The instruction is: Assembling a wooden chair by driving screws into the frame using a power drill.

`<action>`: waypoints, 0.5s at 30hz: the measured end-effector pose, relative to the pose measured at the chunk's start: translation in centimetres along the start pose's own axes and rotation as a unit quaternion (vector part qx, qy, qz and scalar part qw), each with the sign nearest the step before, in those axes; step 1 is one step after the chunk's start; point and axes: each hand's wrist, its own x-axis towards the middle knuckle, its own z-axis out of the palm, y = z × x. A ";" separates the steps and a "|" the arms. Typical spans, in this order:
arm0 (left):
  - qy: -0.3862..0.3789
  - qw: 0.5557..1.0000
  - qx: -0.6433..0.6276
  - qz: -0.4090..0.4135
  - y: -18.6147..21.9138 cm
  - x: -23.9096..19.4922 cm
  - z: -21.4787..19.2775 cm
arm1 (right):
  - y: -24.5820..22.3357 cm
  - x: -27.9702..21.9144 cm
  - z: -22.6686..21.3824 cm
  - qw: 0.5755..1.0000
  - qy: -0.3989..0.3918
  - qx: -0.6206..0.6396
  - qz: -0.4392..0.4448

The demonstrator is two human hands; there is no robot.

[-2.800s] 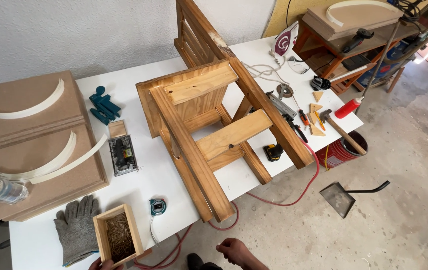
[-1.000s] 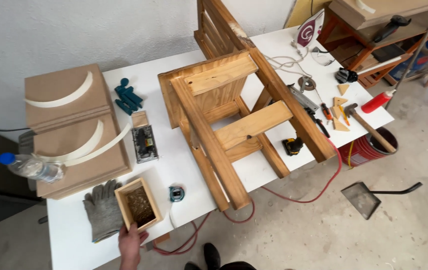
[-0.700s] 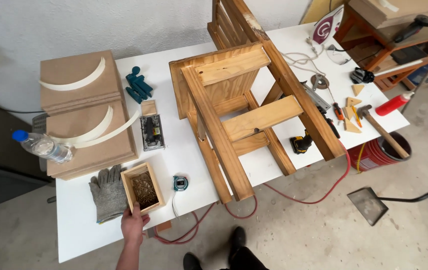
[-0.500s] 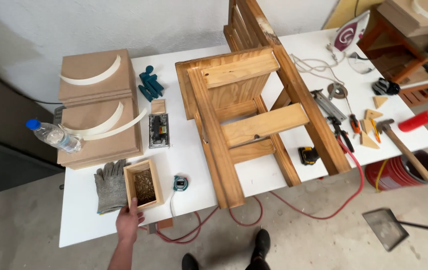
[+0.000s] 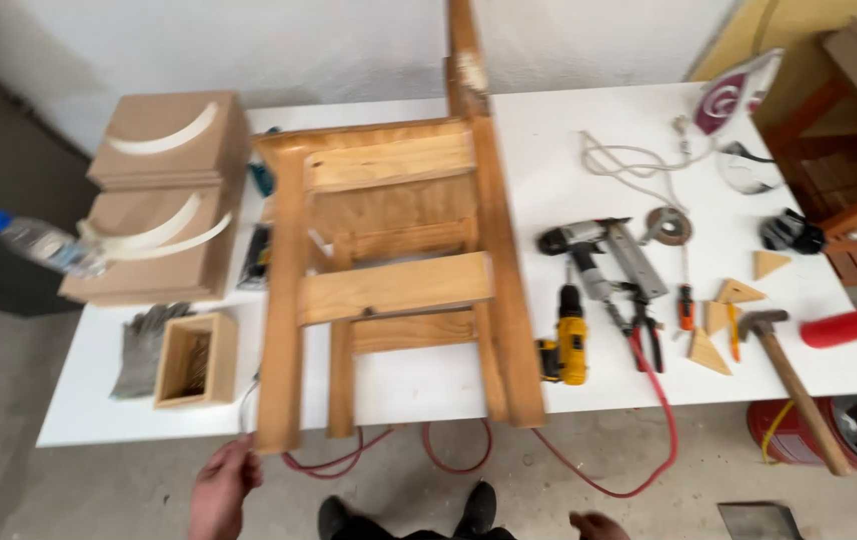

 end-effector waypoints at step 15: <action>0.141 0.975 0.166 -0.047 21.5 -16.4 14.1 | -29.2 -17.5 -17.6 0.697 -0.345 0.215 -0.591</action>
